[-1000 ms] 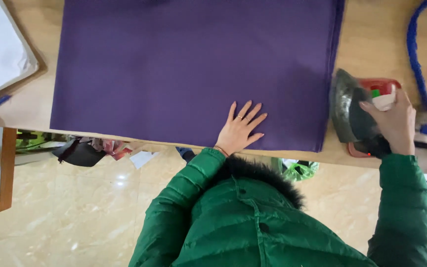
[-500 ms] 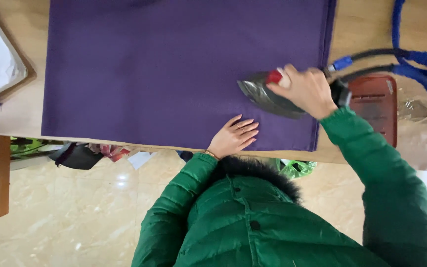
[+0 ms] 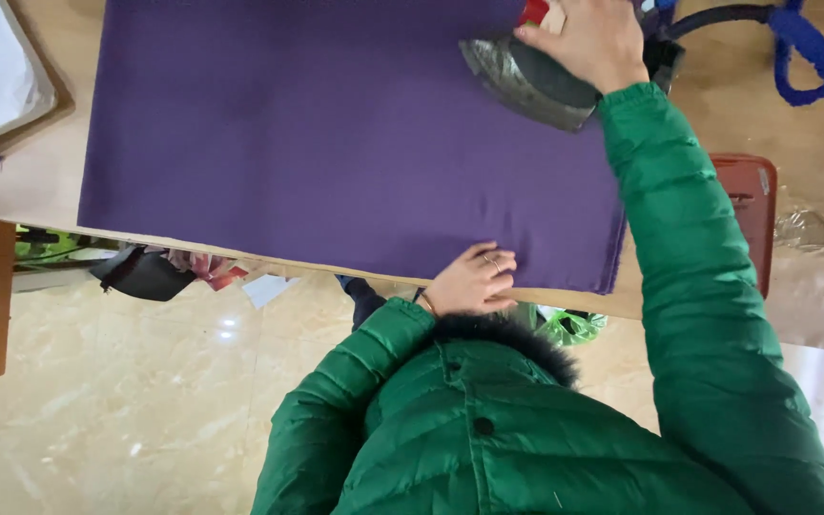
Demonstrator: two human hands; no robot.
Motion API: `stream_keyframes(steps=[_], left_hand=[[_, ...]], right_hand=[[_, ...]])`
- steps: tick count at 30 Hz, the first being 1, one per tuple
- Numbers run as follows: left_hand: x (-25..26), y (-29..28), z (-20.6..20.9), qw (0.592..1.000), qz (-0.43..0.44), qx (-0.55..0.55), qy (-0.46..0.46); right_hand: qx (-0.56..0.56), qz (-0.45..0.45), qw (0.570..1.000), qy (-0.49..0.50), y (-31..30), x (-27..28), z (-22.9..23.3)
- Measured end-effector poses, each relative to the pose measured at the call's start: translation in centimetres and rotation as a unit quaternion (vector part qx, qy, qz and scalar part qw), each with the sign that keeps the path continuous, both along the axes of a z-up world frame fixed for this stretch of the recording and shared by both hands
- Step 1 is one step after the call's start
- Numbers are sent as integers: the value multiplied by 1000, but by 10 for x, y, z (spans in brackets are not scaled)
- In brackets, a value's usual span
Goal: A person is ironing a large piece of purple fabric on a wooden table using a steam iron, smoothing it with their hands between passes.
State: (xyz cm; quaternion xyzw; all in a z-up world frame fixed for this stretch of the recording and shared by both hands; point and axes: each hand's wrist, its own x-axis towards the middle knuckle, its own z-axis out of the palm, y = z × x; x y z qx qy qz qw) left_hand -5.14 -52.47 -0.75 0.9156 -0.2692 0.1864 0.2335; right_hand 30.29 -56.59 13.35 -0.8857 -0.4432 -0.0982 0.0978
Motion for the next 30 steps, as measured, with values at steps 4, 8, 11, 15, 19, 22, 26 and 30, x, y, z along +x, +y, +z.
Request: stream_keyframes(steps=[4, 8, 11, 15, 19, 22, 26, 30], left_hand=[[-9, -12, 3, 998, -60, -11, 14], [-13, -11, 26, 996, -85, -5, 8], [-14, -11, 31, 978, -41, -145, -141], [4, -6, 52, 963, 160, -150, -155], [34, 0, 111, 953, 238, -187, -19], [49, -3, 97, 950, 294, -103, -14], [63, 9, 74, 951, 309, -30, -16], [63, 12, 82, 946, 321, 46, -15]], right_hand=[[-133, 22, 991, -13, -17, -47, -5], [-156, 62, 982, -81, -51, -127, 3], [-82, 98, 990, -66, -68, -177, 13], [-40, 125, 989, -75, -87, -189, -22], [-7, 149, 976, -160, -73, -194, -27], [45, 121, 982, -141, -69, -194, -37], [77, 109, 985, -110, -72, -186, -27], [189, 75, 979, -22, -113, -172, 27]])
